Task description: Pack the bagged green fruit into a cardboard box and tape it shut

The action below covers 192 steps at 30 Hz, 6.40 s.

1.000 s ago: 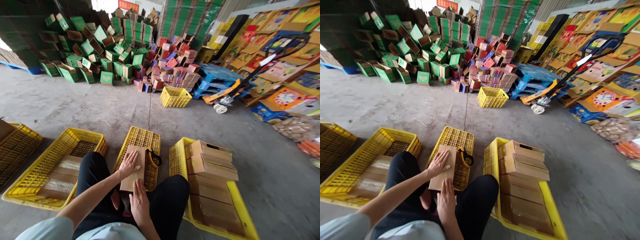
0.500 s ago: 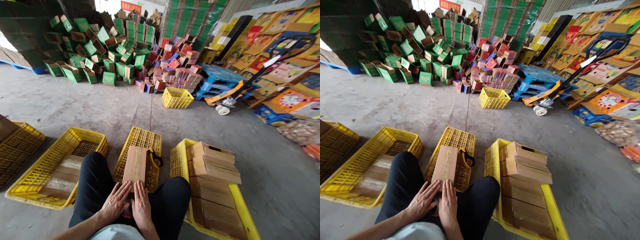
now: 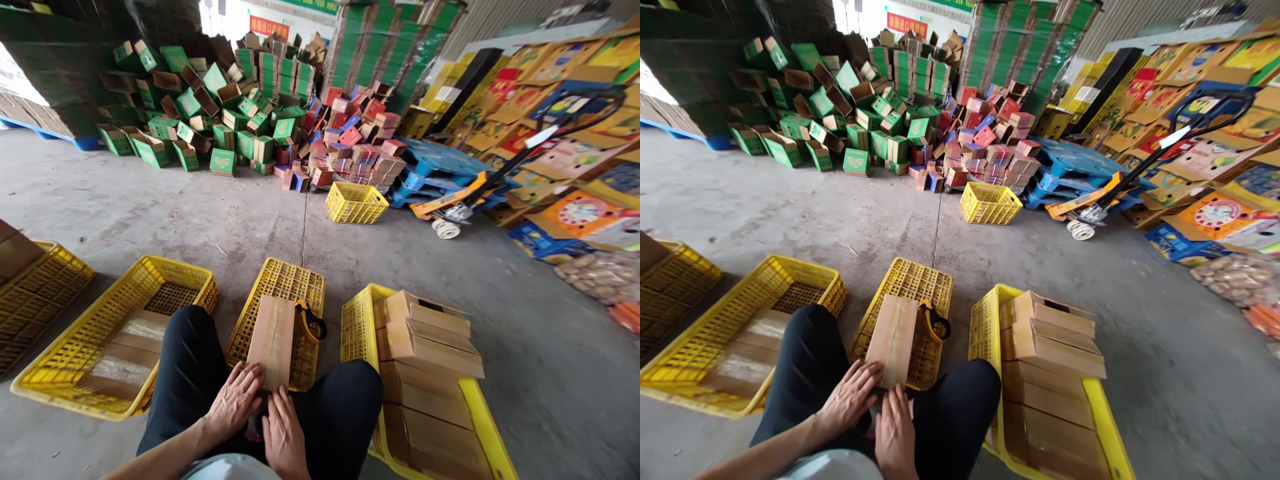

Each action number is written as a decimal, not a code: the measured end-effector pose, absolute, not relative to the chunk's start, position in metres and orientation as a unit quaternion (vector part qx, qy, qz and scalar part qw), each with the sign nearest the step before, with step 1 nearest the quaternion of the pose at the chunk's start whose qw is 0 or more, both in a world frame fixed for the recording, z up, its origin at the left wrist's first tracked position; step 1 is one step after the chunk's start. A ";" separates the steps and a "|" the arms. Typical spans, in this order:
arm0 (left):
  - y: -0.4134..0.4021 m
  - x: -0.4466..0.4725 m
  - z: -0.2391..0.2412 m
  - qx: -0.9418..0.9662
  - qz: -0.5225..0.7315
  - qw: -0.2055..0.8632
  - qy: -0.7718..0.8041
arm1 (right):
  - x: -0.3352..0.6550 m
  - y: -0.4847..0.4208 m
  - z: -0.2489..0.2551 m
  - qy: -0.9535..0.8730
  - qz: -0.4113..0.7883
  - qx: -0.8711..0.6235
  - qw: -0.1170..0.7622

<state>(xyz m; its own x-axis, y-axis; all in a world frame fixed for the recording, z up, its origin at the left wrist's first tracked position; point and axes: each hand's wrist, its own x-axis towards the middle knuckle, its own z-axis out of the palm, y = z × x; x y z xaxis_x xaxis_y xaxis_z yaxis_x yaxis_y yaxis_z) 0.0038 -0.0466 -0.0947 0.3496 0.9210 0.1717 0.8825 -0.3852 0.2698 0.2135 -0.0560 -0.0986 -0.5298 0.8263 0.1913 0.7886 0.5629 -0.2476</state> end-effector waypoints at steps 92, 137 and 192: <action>-0.043 0.000 -0.106 0.870 0.152 0.012 0.469 | 0.196 -0.024 -0.122 -0.860 -0.004 -0.478 0.178; -0.063 0.027 -0.117 0.779 0.148 0.040 0.608 | 0.159 0.095 -0.079 -0.893 0.059 -0.425 0.136; 0.006 0.018 -0.127 0.658 0.240 -0.047 0.712 | 0.202 0.031 -0.136 -0.746 -0.027 -0.643 0.169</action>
